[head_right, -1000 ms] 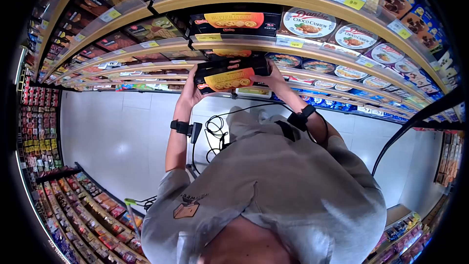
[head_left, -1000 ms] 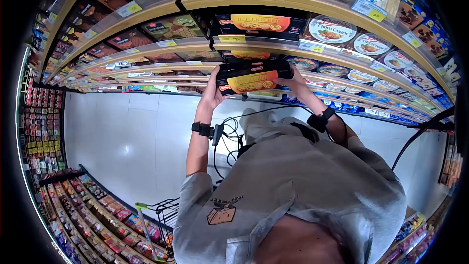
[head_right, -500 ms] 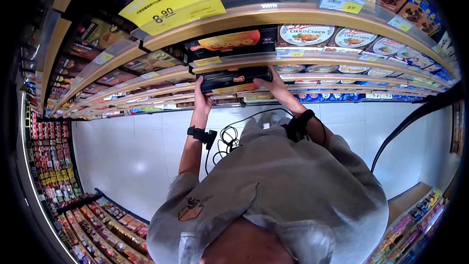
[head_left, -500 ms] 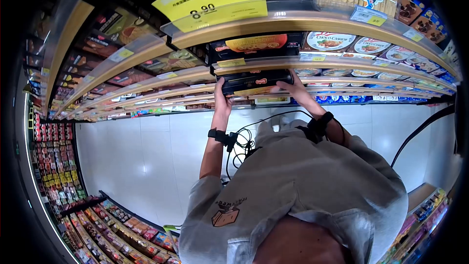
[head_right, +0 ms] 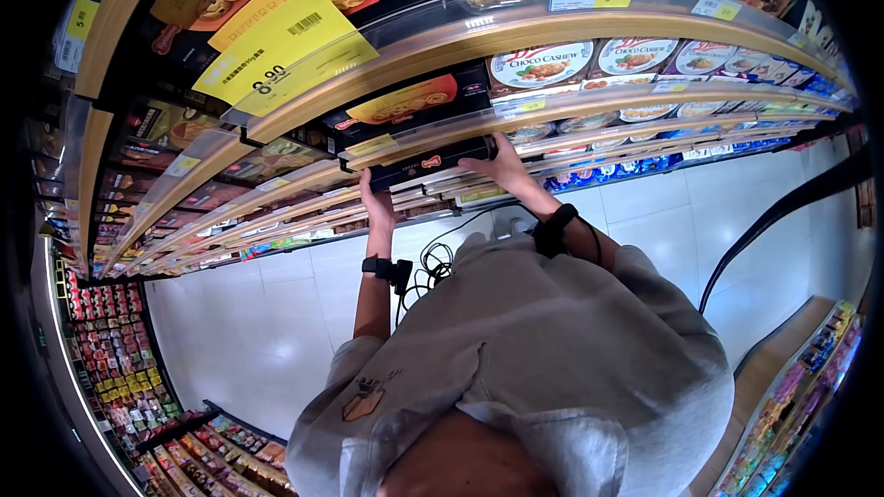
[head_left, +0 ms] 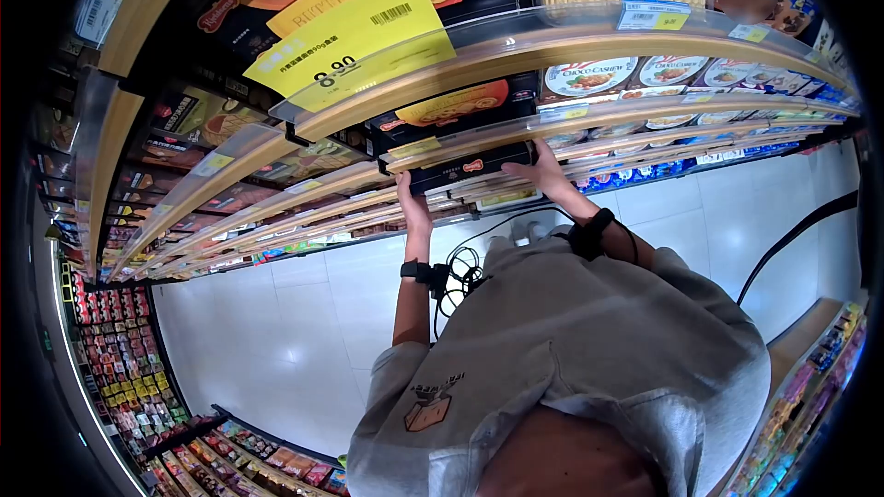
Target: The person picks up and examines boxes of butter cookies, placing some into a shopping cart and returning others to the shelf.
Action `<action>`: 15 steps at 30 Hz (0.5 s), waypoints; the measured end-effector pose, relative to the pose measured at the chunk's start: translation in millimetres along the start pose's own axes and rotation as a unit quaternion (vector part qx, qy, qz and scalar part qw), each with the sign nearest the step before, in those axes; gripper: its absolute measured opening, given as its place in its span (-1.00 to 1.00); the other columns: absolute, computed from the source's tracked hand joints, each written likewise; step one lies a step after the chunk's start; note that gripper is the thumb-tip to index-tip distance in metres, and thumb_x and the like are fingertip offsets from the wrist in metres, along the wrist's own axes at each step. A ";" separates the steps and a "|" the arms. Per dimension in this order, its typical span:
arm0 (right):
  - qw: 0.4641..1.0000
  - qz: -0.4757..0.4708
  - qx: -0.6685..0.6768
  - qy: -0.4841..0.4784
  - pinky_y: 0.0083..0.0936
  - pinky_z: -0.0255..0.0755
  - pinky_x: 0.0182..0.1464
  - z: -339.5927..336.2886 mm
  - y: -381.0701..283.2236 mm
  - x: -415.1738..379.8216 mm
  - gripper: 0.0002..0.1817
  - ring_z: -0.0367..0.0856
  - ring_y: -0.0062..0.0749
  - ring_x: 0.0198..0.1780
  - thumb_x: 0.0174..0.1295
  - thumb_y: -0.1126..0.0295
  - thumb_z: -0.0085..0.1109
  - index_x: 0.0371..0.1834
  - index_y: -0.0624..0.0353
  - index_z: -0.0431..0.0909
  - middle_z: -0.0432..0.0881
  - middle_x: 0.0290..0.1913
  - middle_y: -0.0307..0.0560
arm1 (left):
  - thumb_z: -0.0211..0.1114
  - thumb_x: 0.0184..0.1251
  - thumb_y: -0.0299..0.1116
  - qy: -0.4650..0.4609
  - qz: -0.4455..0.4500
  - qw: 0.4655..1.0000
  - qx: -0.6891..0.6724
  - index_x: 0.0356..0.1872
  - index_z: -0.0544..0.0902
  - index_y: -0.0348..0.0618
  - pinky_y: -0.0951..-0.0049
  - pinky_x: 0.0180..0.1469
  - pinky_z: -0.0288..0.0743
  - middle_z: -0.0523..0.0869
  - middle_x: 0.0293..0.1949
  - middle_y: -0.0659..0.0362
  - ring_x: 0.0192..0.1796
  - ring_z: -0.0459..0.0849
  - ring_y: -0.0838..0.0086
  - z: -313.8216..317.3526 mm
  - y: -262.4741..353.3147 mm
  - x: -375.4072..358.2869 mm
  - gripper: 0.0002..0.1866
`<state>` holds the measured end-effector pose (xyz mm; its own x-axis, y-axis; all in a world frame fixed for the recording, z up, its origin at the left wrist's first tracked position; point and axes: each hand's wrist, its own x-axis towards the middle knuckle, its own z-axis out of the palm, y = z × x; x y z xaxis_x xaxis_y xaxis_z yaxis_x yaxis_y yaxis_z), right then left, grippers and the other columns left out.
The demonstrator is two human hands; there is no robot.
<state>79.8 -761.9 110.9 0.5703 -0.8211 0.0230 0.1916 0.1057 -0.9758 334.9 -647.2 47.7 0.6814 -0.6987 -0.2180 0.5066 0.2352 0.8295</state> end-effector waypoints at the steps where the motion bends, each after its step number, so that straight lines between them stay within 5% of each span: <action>1: 1.000 0.000 0.000 0.002 -0.52 0.38 0.18 0.3 -1.0 -0.1 -0.37 0.50 -0.51 0.08 0.10 0.50 0.41 0.24 0.31 0.32 0.56 0.08 -0.11 | 0.23 0.33 -0.07 -0.016 -0.016 0.999 0.035 0.18 0.47 -0.12 0.39 0.32 0.15 0.58 0.11 0.23 0.20 0.45 0.47 -3.8 0.0 -0.4 -0.51; 7: 0.999 0.013 -0.043 0.015 -0.51 0.38 0.14 3.0 3.3 11.9 -0.50 0.52 -0.50 0.02 0.12 0.40 0.42 0.11 0.30 0.45 0.61 0.01 -0.14 | 0.22 0.34 -0.34 -0.079 -0.005 0.995 0.058 0.36 0.31 -0.12 0.47 0.29 0.15 0.52 0.11 0.24 0.18 0.43 0.49 17.6 34.9 -34.6 -0.43; 10: 0.999 -0.005 -0.031 0.038 -0.51 0.37 0.14 3.5 14.8 18.0 -0.57 0.52 -0.48 0.01 0.18 0.37 0.37 0.07 0.30 0.49 0.60 0.01 -0.13 | 0.30 0.18 -0.67 -0.098 0.026 0.977 0.188 0.48 0.10 -0.16 0.45 0.28 0.28 0.48 0.20 0.16 0.20 0.44 0.45 17.8 40.4 -50.0 -0.17; 15: 0.998 -0.025 -0.039 0.047 -0.50 0.34 0.17 5.6 17.2 20.0 -0.58 0.50 -0.46 0.06 0.23 0.36 0.32 0.09 0.31 0.47 0.59 0.02 -0.09 | 0.38 0.09 -0.72 -0.132 0.128 0.936 0.301 0.48 0.06 -0.20 0.48 0.30 0.25 0.45 0.23 0.04 0.21 0.43 0.40 8.7 27.2 -42.0 -0.07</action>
<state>98.9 -773.4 95.8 0.4837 -0.8735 0.0548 0.1523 0.0224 -0.9881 315.5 -617.4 83.9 0.5458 -0.8324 0.0959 -0.0993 0.0493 0.9938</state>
